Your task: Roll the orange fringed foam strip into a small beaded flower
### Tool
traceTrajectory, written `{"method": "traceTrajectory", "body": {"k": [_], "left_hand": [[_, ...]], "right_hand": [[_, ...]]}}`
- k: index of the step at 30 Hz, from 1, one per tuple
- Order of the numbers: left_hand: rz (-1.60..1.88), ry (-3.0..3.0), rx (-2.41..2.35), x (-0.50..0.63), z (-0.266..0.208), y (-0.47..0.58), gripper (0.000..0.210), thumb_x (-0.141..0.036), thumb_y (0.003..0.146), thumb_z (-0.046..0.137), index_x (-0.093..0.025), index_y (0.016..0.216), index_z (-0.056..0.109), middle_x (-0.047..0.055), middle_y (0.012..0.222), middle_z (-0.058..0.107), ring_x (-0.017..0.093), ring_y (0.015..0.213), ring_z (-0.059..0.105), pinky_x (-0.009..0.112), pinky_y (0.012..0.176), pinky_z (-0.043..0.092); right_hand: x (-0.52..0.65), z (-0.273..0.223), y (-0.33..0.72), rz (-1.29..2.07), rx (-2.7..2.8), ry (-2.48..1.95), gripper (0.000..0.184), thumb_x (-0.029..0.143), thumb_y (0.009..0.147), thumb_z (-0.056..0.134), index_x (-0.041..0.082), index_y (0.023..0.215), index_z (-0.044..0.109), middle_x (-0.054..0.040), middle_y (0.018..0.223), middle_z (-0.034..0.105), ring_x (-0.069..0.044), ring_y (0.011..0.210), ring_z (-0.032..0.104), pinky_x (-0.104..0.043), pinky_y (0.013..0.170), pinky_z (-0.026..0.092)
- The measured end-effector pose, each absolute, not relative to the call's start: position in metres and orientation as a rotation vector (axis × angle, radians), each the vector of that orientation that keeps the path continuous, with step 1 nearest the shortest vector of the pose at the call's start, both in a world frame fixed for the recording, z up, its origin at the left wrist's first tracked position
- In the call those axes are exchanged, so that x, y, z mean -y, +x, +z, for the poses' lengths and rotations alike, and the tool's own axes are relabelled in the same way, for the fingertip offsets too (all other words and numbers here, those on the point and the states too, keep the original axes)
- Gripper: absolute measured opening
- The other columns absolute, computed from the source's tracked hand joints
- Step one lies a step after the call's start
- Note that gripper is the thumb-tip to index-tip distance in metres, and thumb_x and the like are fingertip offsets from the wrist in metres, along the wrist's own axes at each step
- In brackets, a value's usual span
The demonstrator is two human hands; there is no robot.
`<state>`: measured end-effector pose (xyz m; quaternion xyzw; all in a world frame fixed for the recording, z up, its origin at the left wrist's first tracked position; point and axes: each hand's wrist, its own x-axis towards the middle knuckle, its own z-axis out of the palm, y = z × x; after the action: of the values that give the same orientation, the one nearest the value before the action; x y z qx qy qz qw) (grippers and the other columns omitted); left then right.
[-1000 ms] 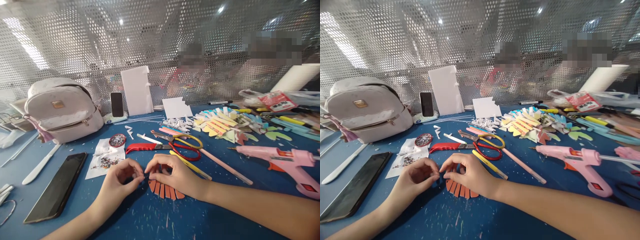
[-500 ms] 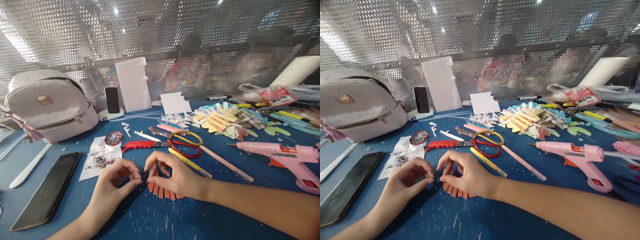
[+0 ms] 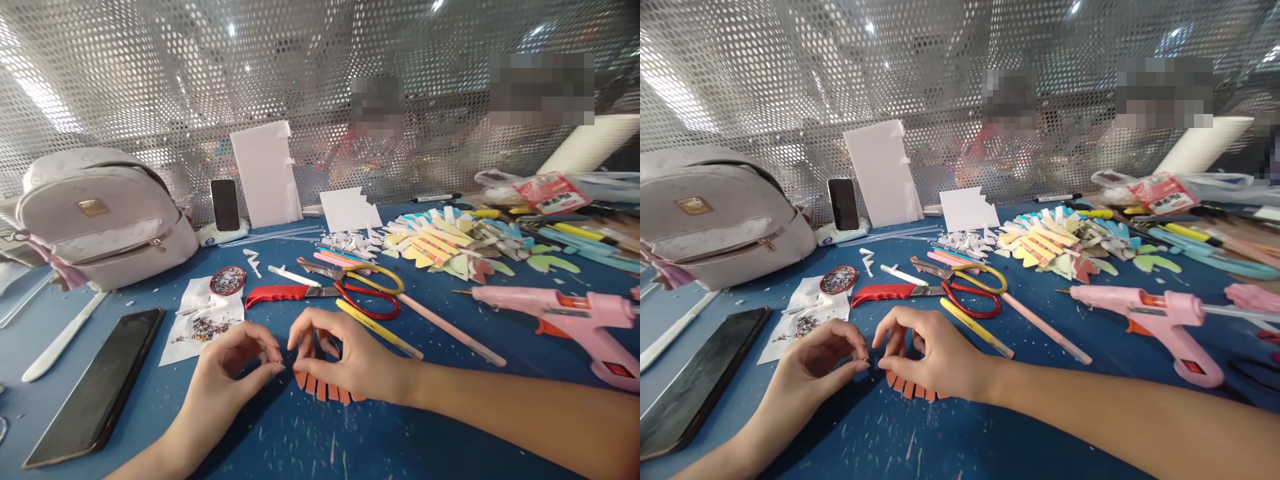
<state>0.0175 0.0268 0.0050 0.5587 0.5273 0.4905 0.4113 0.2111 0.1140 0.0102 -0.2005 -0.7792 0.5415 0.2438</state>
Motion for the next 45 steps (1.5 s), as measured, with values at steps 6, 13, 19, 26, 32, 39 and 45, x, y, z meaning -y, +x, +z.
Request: {"method": "traceTrajectory", "body": {"k": [6, 13, 19, 26, 32, 39, 45], "left_hand": [[1.228, 1.405, -1.327, -0.0262, 0.0049, 0.0185, 0.011, -0.011, 0.078, 0.071, -0.020, 0.083, 0.065, -0.001, 0.077, 0.066, 0.013, 0.074, 0.065, 0.025, 0.071, 0.055], [1.212, 1.407, -1.317, -0.0268, 0.0049, 0.0172, 0.010, -0.012, 0.079, 0.070, -0.020, 0.082, 0.065, -0.001, 0.077, 0.067, 0.013, 0.074, 0.064, 0.024, 0.072, 0.055], [1.224, 1.406, -1.320, -0.0265, 0.0045, 0.0185, 0.010, -0.012, 0.079, 0.071, -0.020, 0.083, 0.065, -0.001, 0.076, 0.067, 0.013, 0.074, 0.065, 0.024, 0.071, 0.055], [1.222, 1.425, -1.335, -0.0264, 0.0054, 0.0184, 0.010, -0.012, 0.078, 0.070, -0.020, 0.082, 0.065, 0.000, 0.076, 0.067, 0.014, 0.074, 0.065, 0.026, 0.072, 0.055], [1.189, 1.471, -1.360, -0.0259, 0.0048, 0.0211, 0.008, -0.014, 0.079, 0.069, -0.020, 0.082, 0.066, 0.000, 0.076, 0.068, 0.014, 0.072, 0.066, 0.026, 0.071, 0.056], [1.132, 1.594, -1.454, -0.0246, 0.0049, 0.0225, 0.008, -0.016, 0.079, 0.070, -0.021, 0.073, 0.067, -0.001, 0.071, 0.068, 0.015, 0.069, 0.063, 0.025, 0.066, 0.051], [1.126, 1.663, -1.414, -0.0231, 0.0046, 0.0196, 0.011, -0.016, 0.081, 0.070, -0.021, 0.072, 0.069, 0.001, 0.074, 0.067, 0.017, 0.073, 0.064, 0.027, 0.070, 0.050]], "right_hand": [[-0.1135, 0.0097, 0.2112, 1.479, 2.128, -0.532, 0.013, 0.018, 0.081, 0.068, 0.018, 0.092, 0.062, 0.0004, 0.078, 0.065, -0.010, 0.065, 0.057, -0.022, 0.047, 0.028], [-0.1148, 0.0092, 0.2114, 1.450, 2.150, -0.513, 0.012, 0.021, 0.083, 0.069, 0.017, 0.092, 0.062, 0.0004, 0.077, 0.066, -0.009, 0.062, 0.056, -0.021, 0.046, 0.029], [-0.1159, 0.0077, 0.2115, 1.423, 2.159, -0.499, 0.012, 0.021, 0.083, 0.068, 0.017, 0.093, 0.063, -0.0004, 0.079, 0.067, -0.010, 0.063, 0.057, -0.022, 0.046, 0.029], [-0.1151, 0.0073, 0.2108, 1.409, 2.155, -0.493, 0.012, 0.020, 0.082, 0.069, 0.018, 0.092, 0.063, 0.0001, 0.078, 0.067, -0.010, 0.063, 0.057, -0.022, 0.046, 0.029], [-0.1148, 0.0046, 0.2106, 1.445, 2.178, -0.506, 0.014, 0.020, 0.082, 0.068, 0.018, 0.096, 0.063, 0.0004, 0.077, 0.069, -0.009, 0.058, 0.056, -0.022, 0.045, 0.030], [-0.1146, 0.0084, 0.2096, 1.496, 2.176, -0.470, 0.012, 0.016, 0.082, 0.071, 0.018, 0.092, 0.066, 0.0010, 0.077, 0.068, -0.010, 0.065, 0.061, -0.020, 0.050, 0.036], [-0.1166, 0.0097, 0.2105, 1.437, 2.200, -0.441, 0.008, 0.019, 0.083, 0.073, 0.019, 0.090, 0.070, -0.0002, 0.084, 0.067, -0.010, 0.069, 0.059, -0.020, 0.054, 0.039]]}}
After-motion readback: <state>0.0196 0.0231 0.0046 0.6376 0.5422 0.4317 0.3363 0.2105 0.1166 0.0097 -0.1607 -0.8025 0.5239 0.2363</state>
